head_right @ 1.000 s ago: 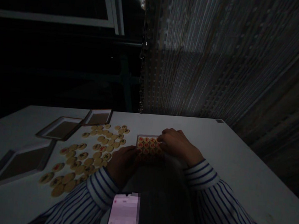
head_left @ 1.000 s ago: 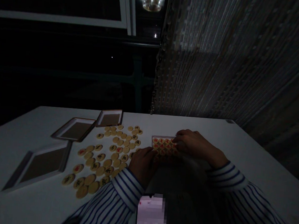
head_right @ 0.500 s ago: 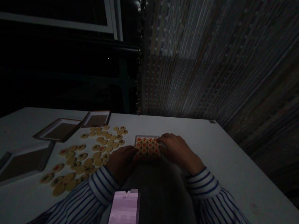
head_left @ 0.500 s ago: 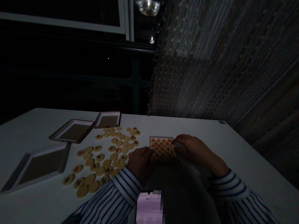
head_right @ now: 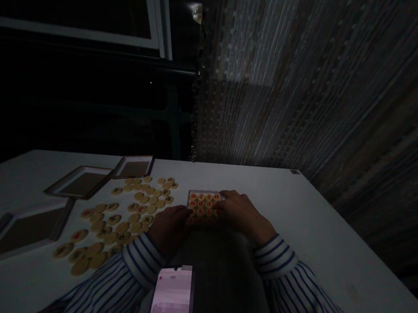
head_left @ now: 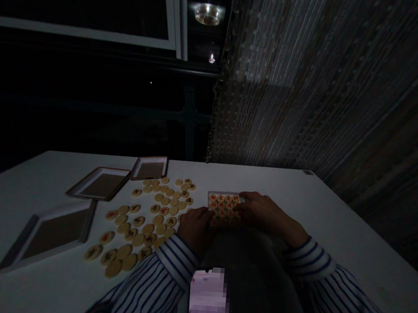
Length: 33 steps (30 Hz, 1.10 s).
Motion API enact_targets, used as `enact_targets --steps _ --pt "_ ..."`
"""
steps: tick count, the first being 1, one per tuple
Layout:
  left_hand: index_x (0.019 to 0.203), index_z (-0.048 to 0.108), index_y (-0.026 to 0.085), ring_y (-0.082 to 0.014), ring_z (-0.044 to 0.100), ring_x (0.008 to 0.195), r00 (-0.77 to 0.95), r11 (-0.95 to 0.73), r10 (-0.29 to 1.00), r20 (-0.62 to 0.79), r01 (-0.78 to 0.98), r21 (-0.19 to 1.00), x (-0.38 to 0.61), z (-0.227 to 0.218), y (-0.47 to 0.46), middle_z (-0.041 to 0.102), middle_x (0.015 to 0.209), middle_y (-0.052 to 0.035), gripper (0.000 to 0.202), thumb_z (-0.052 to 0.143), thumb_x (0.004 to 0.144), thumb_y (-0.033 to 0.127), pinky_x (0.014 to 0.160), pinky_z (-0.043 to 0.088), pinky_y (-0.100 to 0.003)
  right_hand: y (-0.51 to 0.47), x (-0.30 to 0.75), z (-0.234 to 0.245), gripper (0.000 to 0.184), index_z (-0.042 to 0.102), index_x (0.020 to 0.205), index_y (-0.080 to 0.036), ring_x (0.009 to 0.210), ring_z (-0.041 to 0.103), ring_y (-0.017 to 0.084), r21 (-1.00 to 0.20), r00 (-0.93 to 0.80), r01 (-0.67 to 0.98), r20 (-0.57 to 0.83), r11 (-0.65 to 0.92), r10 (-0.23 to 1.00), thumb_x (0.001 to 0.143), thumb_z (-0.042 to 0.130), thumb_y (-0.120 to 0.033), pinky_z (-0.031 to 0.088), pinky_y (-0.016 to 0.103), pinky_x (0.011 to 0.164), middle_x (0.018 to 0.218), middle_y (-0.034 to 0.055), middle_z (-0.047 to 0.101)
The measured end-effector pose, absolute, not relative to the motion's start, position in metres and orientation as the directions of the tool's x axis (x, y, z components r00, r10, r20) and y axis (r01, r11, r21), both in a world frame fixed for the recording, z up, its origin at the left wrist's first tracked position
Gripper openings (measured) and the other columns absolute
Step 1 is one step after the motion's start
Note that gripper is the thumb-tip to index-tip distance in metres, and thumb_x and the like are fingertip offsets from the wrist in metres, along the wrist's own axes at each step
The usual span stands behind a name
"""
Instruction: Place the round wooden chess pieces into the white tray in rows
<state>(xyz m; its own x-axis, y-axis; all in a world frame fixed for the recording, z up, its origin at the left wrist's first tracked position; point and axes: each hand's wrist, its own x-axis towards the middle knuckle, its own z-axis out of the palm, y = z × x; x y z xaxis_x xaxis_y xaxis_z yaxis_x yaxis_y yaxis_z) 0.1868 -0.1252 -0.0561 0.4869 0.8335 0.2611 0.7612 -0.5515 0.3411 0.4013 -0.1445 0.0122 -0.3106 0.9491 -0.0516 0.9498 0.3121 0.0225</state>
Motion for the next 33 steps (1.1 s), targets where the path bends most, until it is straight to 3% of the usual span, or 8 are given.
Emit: enact_targets --steps 25,33 --pt "0.112 0.059 0.022 -0.0249 0.056 0.103 0.503 -0.555 0.832 0.235 0.770 0.316 0.186 -0.057 -0.123 0.061 0.114 -0.0070 0.033 0.049 0.082 0.029 0.085 0.044 -0.041 -0.144 0.403 0.011 0.029 0.064 0.108 -0.029 0.110 0.050 0.027 0.039 -0.329 0.943 -0.061 0.331 0.943 0.083 0.048 -0.027 0.041 0.042 0.084 0.126 0.0094 0.052" --pt "0.110 0.059 0.022 -0.0235 0.057 0.101 0.497 -0.557 0.830 0.254 0.770 0.312 0.186 -0.058 -0.124 0.062 0.112 -0.0068 0.032 0.050 0.081 0.030 0.084 0.044 -0.039 -0.149 0.405 0.016 0.030 0.061 0.111 -0.025 0.107 0.053 0.026 0.023 -0.317 0.948 -0.005 0.317 0.949 0.085 0.046 -0.028 0.041 0.040 0.085 0.121 0.0099 0.056"
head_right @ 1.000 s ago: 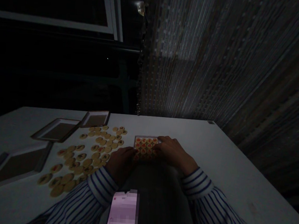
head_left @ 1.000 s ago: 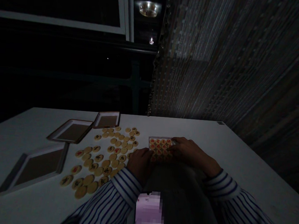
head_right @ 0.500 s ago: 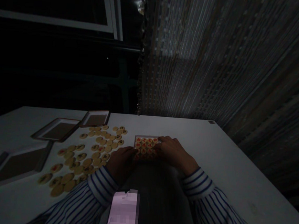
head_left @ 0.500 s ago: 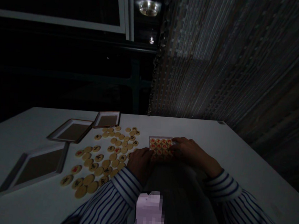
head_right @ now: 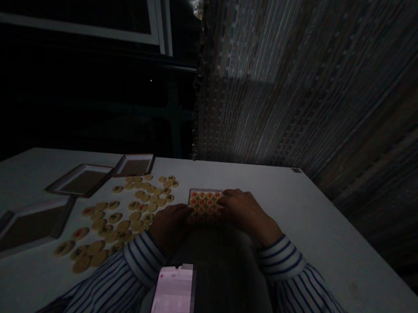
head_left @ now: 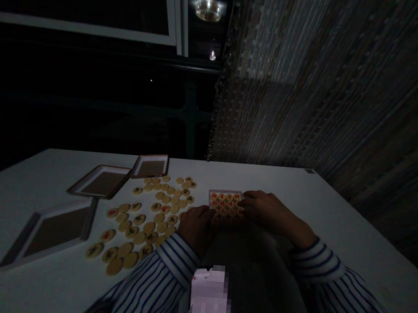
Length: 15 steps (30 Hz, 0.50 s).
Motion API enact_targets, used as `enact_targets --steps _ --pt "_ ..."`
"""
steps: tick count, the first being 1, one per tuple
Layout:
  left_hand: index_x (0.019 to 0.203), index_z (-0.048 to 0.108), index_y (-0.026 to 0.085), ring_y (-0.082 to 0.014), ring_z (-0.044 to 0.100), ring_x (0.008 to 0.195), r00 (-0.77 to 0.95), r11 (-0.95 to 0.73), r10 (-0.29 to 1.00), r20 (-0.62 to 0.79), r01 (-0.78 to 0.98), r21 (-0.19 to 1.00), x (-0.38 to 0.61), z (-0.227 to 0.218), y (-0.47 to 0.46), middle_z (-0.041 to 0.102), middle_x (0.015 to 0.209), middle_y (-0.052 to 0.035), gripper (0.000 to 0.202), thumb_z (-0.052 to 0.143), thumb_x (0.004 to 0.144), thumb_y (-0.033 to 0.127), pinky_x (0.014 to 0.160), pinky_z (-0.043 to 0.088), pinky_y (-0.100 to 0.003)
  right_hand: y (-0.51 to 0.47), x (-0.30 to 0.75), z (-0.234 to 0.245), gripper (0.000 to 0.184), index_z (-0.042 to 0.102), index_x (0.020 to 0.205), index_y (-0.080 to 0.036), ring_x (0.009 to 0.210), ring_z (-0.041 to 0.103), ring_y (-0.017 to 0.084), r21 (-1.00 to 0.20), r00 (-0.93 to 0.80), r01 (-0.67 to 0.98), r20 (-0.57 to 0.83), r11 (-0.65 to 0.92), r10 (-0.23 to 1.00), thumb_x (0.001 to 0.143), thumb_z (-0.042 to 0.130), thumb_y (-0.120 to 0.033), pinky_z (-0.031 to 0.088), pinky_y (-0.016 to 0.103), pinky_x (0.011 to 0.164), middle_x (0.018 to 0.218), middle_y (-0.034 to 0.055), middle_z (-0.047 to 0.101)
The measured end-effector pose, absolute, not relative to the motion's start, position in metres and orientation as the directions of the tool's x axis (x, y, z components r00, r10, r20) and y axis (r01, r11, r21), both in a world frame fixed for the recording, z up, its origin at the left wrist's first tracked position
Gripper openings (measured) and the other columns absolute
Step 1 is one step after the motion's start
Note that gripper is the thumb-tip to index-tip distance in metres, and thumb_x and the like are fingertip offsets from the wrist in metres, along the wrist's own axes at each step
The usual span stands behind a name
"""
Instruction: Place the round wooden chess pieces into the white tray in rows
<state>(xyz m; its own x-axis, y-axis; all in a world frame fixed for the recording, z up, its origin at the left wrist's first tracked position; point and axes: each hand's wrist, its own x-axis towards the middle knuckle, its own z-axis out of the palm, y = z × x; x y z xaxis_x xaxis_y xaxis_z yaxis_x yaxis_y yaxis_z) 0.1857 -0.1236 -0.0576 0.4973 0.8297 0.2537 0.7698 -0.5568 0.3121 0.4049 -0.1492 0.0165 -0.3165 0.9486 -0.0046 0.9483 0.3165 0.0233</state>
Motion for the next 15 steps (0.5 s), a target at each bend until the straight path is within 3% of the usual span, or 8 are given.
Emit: enact_targets --steps 3,8,11,15 --pt "0.110 0.059 0.023 -0.0236 0.057 0.100 0.490 -0.549 0.835 0.250 0.773 0.319 0.185 -0.057 -0.124 0.063 0.110 -0.0065 0.032 0.050 0.081 0.029 0.083 0.045 -0.039 -0.156 0.408 0.015 0.034 0.057 0.116 -0.022 0.103 0.056 0.023 -0.038 -0.318 0.947 0.022 0.319 0.948 0.085 0.046 -0.030 0.043 0.036 0.085 0.114 0.0094 0.061" --pt "0.112 0.058 0.023 -0.0236 0.056 0.102 0.514 -0.544 0.839 0.182 0.771 0.331 0.184 -0.051 -0.124 0.063 0.110 -0.0063 0.033 0.050 0.081 0.030 0.084 0.043 -0.039 -0.172 0.411 0.009 0.049 0.044 0.130 -0.016 0.103 0.057 0.025 -0.117 -0.270 0.955 0.026 0.271 0.962 0.084 0.049 -0.031 0.044 0.038 0.086 0.120 0.0118 0.059" --pt "0.112 0.058 0.023 -0.0252 0.057 0.102 0.503 -0.523 0.852 0.149 0.795 0.308 0.184 -0.047 -0.126 0.064 0.108 -0.0067 0.033 0.048 0.082 0.032 0.083 0.042 -0.041 -0.181 0.409 0.005 0.054 0.039 0.133 -0.016 0.102 0.058 0.025 -0.119 -0.261 0.958 0.013 0.261 0.965 0.082 0.050 -0.029 0.044 0.039 0.084 0.119 0.0129 0.059" --pt "0.112 0.058 0.023 -0.0262 0.057 0.100 0.483 -0.496 0.868 0.117 0.825 0.271 0.184 -0.040 -0.129 0.067 0.103 -0.0071 0.032 0.047 0.083 0.033 0.082 0.042 -0.042 -0.183 0.408 -0.003 0.054 0.037 0.134 -0.016 0.089 0.061 0.024 -0.071 -0.230 0.971 -0.001 0.229 0.973 0.082 0.048 -0.025 0.045 0.036 0.073 0.105 0.0134 0.064"
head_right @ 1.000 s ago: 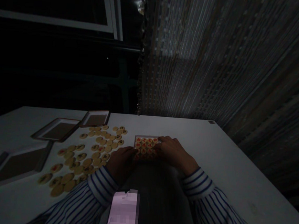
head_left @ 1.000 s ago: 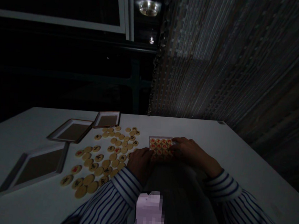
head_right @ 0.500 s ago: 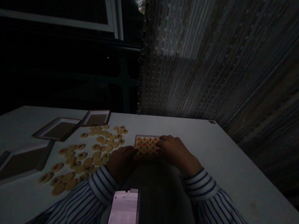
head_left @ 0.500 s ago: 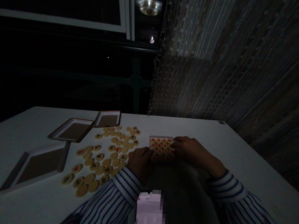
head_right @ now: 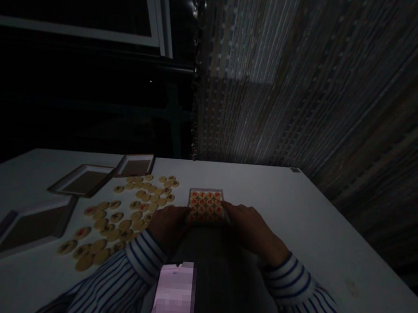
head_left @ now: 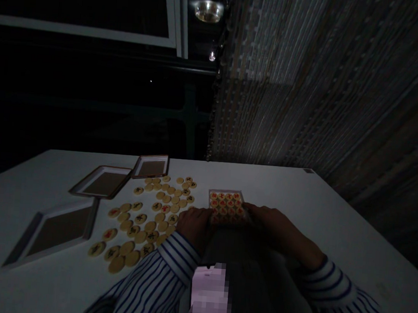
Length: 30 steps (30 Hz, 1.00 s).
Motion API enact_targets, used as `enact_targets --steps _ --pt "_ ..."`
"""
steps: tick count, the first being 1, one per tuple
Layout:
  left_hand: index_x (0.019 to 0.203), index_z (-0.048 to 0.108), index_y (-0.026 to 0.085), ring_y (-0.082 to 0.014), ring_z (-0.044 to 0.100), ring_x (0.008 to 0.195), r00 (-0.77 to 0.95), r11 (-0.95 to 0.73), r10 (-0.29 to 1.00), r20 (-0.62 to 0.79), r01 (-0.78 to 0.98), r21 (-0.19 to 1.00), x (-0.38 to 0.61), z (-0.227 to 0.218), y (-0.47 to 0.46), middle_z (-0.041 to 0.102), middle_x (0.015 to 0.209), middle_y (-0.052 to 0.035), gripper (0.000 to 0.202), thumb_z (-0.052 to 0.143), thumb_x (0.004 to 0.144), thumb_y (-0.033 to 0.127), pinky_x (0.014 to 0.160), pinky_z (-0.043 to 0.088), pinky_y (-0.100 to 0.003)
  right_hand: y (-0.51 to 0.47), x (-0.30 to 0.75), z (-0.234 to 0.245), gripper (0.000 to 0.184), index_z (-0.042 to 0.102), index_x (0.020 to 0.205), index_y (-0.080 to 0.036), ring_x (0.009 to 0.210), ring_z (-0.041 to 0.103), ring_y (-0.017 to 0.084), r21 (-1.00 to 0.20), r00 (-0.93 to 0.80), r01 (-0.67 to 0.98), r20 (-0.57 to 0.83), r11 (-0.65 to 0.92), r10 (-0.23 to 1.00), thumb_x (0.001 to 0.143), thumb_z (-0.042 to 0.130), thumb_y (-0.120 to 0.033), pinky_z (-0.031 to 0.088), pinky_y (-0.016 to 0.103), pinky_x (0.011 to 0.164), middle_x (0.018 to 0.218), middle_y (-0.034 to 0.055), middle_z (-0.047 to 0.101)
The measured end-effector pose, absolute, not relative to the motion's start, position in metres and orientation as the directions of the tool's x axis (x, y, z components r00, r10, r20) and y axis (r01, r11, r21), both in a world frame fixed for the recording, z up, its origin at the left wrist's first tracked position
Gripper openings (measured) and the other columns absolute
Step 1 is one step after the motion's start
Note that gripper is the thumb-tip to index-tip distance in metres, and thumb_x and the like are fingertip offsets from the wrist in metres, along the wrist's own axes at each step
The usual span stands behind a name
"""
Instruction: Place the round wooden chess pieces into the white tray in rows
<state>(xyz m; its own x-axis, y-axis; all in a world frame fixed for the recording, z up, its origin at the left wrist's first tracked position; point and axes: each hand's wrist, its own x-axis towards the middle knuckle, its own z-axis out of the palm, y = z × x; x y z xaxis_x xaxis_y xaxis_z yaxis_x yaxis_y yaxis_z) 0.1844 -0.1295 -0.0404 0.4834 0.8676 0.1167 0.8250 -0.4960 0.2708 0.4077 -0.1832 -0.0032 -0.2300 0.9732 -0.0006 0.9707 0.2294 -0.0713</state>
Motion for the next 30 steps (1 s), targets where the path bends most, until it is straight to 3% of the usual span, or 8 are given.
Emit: enact_targets --steps 11,21,26,30 --pt "0.113 0.057 0.026 -0.0257 0.058 0.099 0.464 -0.466 0.884 0.063 0.857 0.220 0.186 -0.035 -0.132 0.067 0.096 -0.0081 0.034 0.048 0.080 0.030 0.081 0.041 -0.040 -0.178 0.413 -0.020 0.053 0.038 0.133 -0.016 0.084 0.060 0.023 -0.007 -0.264 0.964 0.029 0.264 0.964 0.081 0.048 -0.021 0.042 0.034 0.070 0.100 0.0125 0.065" --pt "0.118 0.053 0.025 -0.0246 0.055 0.104 0.456 -0.443 0.890 -0.011 0.869 0.220 0.187 -0.029 -0.132 0.066 0.103 -0.0083 0.038 0.047 0.081 0.031 0.086 0.040 -0.039 -0.178 0.413 -0.022 0.049 0.041 0.130 -0.013 0.082 0.060 0.023 -0.039 -0.294 0.954 0.094 0.299 0.951 0.082 0.047 -0.021 0.043 0.036 0.070 0.098 0.0139 0.065" --pt "0.113 0.058 0.024 -0.0263 0.058 0.099 0.461 -0.461 0.885 0.063 0.852 0.249 0.186 -0.034 -0.132 0.068 0.098 -0.0085 0.035 0.051 0.079 0.031 0.082 0.043 -0.041 -0.180 0.413 -0.019 0.051 0.042 0.130 -0.015 0.084 0.061 0.023 -0.087 -0.272 0.956 0.086 0.279 0.958 0.080 0.050 -0.022 0.045 0.036 0.070 0.100 0.0141 0.065" --pt "0.113 0.059 0.020 -0.0259 0.059 0.099 0.436 -0.476 0.879 0.193 0.788 0.389 0.177 -0.038 -0.127 0.067 0.104 -0.0100 0.038 0.054 0.078 0.032 0.085 0.044 -0.041 -0.184 0.417 -0.016 0.052 0.041 0.130 -0.016 0.095 0.060 0.025 -0.184 -0.277 0.936 0.148 0.302 0.949 0.080 0.052 -0.027 0.046 0.039 0.079 0.114 0.0138 0.061"
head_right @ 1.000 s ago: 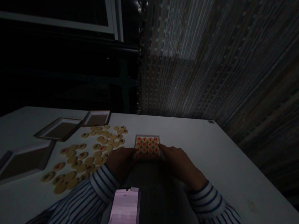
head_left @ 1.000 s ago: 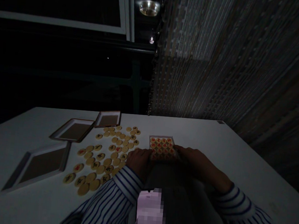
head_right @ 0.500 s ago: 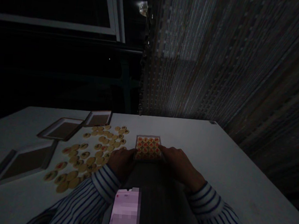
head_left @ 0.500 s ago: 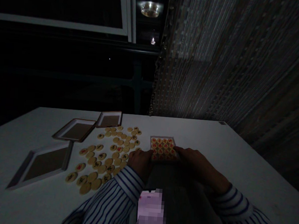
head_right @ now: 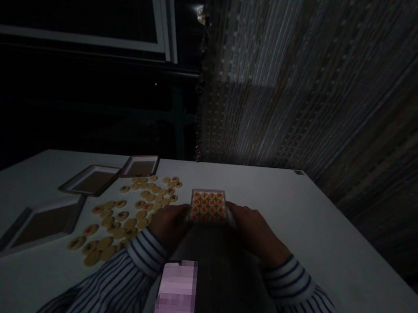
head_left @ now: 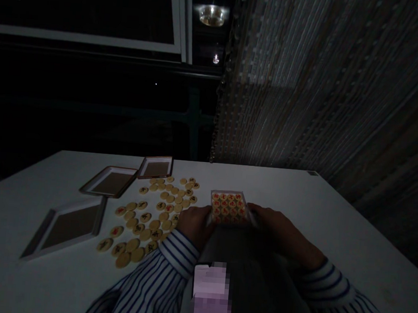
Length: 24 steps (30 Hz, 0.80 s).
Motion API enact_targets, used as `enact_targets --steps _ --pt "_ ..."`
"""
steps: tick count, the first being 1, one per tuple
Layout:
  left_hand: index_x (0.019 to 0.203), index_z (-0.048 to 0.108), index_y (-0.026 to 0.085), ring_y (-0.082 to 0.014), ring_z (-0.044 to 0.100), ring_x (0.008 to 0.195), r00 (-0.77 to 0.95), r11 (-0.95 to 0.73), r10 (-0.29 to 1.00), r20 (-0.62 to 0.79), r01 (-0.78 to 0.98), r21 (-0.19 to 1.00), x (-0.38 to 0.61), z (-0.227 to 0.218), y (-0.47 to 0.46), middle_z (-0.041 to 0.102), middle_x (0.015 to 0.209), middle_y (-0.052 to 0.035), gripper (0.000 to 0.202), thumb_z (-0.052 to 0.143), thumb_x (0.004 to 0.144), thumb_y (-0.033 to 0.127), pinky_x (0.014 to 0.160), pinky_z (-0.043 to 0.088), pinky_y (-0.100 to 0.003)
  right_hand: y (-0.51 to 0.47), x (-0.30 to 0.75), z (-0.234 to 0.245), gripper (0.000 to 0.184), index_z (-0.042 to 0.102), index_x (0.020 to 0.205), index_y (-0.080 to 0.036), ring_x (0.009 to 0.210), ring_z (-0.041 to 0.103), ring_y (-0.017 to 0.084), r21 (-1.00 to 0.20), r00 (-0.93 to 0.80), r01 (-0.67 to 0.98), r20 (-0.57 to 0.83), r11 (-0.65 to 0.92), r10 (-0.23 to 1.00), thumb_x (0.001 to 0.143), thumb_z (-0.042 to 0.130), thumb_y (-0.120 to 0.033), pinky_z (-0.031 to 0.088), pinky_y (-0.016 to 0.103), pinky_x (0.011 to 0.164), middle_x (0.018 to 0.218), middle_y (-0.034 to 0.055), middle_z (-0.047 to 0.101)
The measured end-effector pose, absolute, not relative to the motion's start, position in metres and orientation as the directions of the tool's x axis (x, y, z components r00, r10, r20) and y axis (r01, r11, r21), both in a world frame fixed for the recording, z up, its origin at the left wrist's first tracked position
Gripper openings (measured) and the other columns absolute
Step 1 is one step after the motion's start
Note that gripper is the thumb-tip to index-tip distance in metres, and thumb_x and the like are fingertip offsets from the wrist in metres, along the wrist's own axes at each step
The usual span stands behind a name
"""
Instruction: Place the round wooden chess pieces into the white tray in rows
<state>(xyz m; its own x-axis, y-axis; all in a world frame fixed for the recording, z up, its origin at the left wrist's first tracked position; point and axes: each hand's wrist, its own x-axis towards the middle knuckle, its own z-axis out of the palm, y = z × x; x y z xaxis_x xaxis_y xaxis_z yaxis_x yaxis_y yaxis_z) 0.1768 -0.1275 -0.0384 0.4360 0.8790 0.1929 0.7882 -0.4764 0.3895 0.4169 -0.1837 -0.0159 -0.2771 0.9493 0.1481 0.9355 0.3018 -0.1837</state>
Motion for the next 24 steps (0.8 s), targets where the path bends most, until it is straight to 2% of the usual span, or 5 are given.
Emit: enact_targets --steps 3,7,10,16,24 --pt "0.112 0.060 0.014 -0.0241 0.059 0.102 0.341 -0.459 0.887 0.311 0.712 0.532 0.165 -0.036 -0.123 0.066 0.108 -0.0119 0.041 0.055 0.077 0.036 0.090 0.044 -0.039 -0.184 0.419 -0.018 0.048 0.047 0.125 -0.013 0.098 0.059 0.027 -0.196 -0.211 0.946 0.229 0.258 0.950 0.082 0.053 -0.033 0.047 0.043 0.082 0.114 0.0151 0.061" --pt "0.107 0.063 0.018 -0.0218 0.062 0.096 0.178 -0.380 0.922 0.344 0.587 0.715 0.143 -0.024 -0.120 0.069 0.101 -0.0071 0.042 0.057 0.074 0.043 0.088 0.047 -0.037 -0.182 0.418 -0.017 0.042 0.053 0.119 -0.014 0.096 0.060 0.025 -0.230 -0.158 0.941 0.354 0.249 0.922 0.084 0.049 -0.036 0.048 0.042 0.083 0.109 0.0128 0.064" --pt "0.102 0.065 0.018 -0.0223 0.062 0.096 0.081 -0.313 0.944 0.321 0.534 0.786 0.124 -0.012 -0.120 0.069 0.101 -0.0073 0.046 0.055 0.072 0.051 0.087 0.048 -0.036 -0.182 0.416 -0.012 0.035 0.057 0.113 -0.014 0.095 0.060 0.023 -0.249 -0.146 0.933 0.396 0.259 0.907 0.085 0.047 -0.034 0.048 0.040 0.083 0.106 0.0115 0.065" --pt "0.103 0.065 0.017 -0.0235 0.062 0.096 0.050 -0.306 0.937 0.345 0.593 0.745 0.102 0.001 -0.117 0.069 0.100 -0.0083 0.051 0.055 0.070 0.054 0.089 0.046 -0.038 -0.179 0.404 0.001 0.025 0.061 0.101 -0.017 0.090 0.060 0.021 -0.253 -0.210 0.908 0.417 0.335 0.884 0.085 0.047 -0.030 0.048 0.036 0.079 0.097 0.0086 0.066" --pt "0.100 0.066 0.018 -0.0227 0.060 0.100 0.329 -0.496 0.865 0.380 0.675 0.546 0.132 -0.013 -0.106 0.068 0.103 -0.0078 0.034 0.055 0.075 0.038 0.091 0.045 -0.038 -0.167 0.374 0.022 0.023 0.063 0.098 -0.016 0.086 0.059 0.019 -0.228 -0.277 0.894 0.400 0.387 0.874 0.086 0.047 -0.027 0.045 0.033 0.077 0.092 0.0081 0.066"
